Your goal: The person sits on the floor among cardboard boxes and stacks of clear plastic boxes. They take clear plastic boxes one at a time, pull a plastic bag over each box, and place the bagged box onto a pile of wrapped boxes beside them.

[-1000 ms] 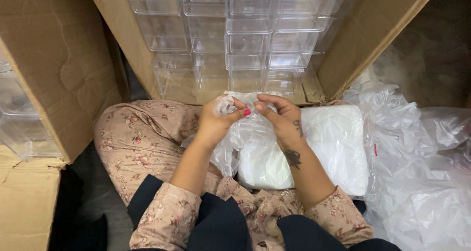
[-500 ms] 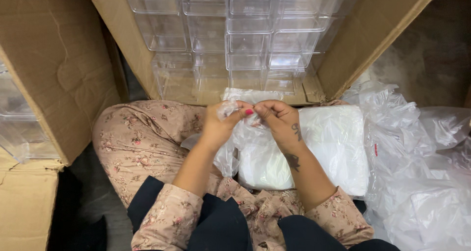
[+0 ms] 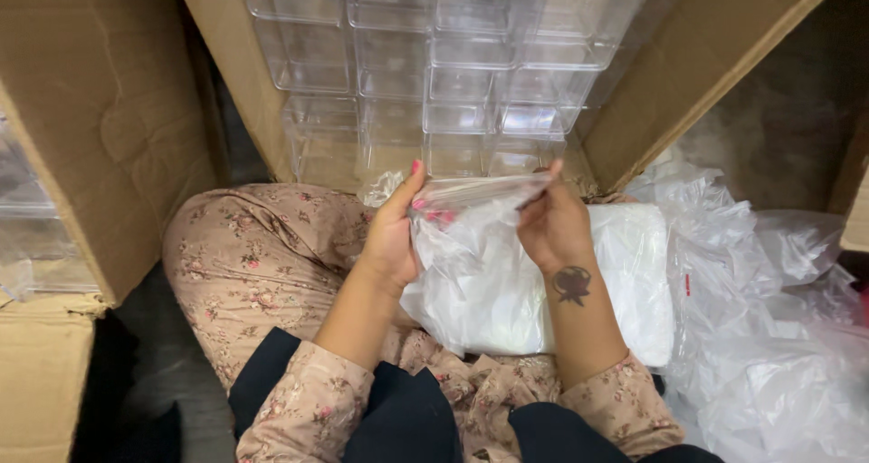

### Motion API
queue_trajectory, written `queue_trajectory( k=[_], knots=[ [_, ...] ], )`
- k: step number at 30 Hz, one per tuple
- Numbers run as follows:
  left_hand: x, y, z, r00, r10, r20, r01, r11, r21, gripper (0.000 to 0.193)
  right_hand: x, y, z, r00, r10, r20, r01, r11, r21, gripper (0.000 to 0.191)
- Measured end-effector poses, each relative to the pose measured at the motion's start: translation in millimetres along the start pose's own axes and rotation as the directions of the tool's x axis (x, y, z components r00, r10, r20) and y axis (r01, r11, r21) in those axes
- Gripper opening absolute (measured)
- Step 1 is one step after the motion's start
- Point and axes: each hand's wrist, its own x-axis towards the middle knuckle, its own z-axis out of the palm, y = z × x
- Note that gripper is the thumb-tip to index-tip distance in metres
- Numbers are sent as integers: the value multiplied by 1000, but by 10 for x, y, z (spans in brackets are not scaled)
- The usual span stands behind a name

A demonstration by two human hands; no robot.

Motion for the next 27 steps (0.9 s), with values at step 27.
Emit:
queue_trajectory(
  k=[27],
  knots=[
    [680, -168, 680, 726, 612, 313, -663, 502, 555, 67, 112, -626, 1319, 606, -633, 482, 696, 130, -706, 25]
  ],
)
